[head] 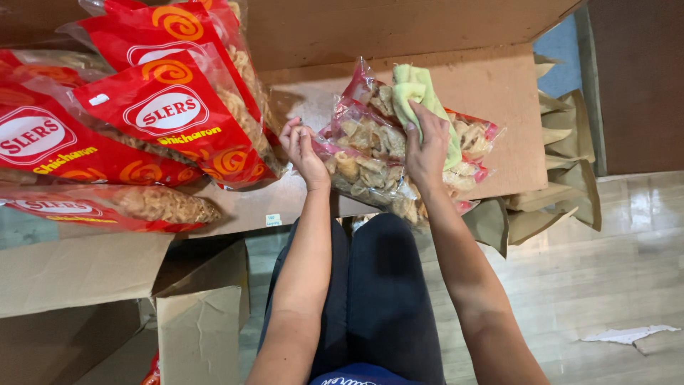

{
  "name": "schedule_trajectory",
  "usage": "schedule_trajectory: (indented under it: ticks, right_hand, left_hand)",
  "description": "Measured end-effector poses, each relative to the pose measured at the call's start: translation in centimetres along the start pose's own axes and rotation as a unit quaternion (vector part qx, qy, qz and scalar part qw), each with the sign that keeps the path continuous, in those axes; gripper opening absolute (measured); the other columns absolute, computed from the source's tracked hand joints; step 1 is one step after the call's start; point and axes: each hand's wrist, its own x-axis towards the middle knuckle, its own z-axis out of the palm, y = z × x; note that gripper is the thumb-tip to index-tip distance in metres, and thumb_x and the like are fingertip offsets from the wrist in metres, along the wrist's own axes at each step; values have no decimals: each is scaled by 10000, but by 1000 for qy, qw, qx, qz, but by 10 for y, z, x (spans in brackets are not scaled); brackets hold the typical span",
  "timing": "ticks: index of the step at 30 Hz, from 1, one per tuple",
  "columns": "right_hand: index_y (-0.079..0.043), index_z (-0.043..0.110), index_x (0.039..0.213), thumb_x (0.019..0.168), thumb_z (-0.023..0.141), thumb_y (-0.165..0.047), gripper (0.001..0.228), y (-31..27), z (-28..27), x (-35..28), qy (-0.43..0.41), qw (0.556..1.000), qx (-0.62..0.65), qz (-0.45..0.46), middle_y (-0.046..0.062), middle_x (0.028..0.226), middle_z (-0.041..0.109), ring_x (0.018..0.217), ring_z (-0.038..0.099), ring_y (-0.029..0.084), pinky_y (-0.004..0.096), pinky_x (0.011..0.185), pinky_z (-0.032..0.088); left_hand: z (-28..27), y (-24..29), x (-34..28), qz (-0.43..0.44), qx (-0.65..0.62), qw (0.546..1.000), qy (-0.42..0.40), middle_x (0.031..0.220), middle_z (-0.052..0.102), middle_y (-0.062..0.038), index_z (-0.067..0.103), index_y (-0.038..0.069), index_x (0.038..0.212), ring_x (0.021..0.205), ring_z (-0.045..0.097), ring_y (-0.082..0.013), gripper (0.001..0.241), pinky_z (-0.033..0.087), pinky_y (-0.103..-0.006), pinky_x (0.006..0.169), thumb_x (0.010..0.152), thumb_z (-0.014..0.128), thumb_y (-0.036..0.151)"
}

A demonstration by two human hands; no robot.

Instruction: The person wipes several bags of snacks with a cloth, moves them from a shelf into a box, and then wipes the shelf surface.

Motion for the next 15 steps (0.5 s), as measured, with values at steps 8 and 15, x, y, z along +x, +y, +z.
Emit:
schedule_trajectory:
  ticks: [8,15]
  right_hand:
    - [-231,669,1391,983,659,-96,430,-12,21,13,-54,991,24,-116,87,1296,669,1170,531,307,460,1028,433]
    - [-255,739,1222,970,685,-297,260,-43,39,29,-169,924,-92,-331,77,1295,668,1227,510,366,460,930,440]
  left_hand:
    - [0,6,1,-2,-22,1000,-9,1219,549,-99,486,82,752,1167,504,-224,244,318,-385,1146,984,534,135]
    - [-2,12,1,2,-22,999,-23,1222,547,-101,451,84,729,1108,499,-213,265,338,-351,1094,979,516,144]
